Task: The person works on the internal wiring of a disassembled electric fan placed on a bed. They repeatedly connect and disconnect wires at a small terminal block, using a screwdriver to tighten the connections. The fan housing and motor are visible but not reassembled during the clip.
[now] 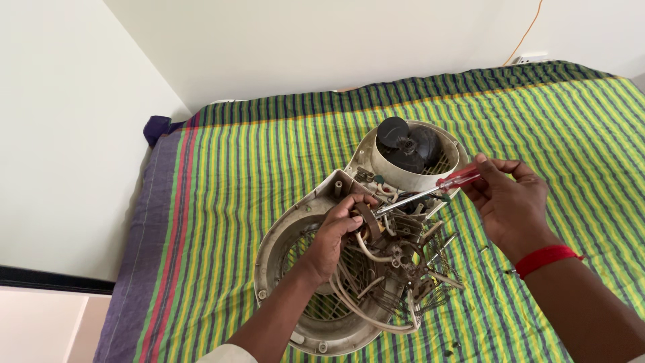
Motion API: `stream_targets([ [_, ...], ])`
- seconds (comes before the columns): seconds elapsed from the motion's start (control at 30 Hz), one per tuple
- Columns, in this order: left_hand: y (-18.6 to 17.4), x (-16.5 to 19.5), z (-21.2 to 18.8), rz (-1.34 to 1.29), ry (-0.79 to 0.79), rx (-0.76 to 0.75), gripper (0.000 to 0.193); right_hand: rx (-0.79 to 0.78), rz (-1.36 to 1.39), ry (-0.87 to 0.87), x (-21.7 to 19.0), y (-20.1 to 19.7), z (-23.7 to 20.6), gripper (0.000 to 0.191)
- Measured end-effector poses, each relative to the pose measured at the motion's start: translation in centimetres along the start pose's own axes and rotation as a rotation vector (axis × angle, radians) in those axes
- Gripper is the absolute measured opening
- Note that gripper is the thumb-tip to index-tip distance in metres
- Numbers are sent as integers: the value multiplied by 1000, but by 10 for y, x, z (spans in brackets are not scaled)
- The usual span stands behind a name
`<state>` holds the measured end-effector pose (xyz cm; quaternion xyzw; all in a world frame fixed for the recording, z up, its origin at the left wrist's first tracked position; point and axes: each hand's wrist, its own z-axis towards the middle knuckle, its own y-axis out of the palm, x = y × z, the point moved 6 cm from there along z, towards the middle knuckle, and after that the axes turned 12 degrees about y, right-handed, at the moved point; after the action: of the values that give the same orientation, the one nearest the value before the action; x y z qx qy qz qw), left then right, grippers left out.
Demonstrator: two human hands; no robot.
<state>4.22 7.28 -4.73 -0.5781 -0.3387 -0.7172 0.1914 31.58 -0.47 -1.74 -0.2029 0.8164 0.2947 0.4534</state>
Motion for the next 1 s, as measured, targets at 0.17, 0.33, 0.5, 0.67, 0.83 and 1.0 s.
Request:
stream_targets([
  [0.17,1,-2,-1,-33,2,-5,43,-92,55,19,3,1,2,5],
  [0.33,2,-1,-2,-60,0,2,42,-93,19,39,3,-1,9,8],
  [0.5,4,2,-3,-58,52,-4,40,-91,19,52,7,-8,16,6],
  [0.67,5,4,-4,-61,50,5,40,-41,-23,82,13,-13,19,8],
  [0.83,6,3,-4,-26,19,12,38,-11,-85,114,12,-11,13,12],
  [1.0,8,4,-3,-74,42,20,37,-95,-7,123,13,-3,11,11],
])
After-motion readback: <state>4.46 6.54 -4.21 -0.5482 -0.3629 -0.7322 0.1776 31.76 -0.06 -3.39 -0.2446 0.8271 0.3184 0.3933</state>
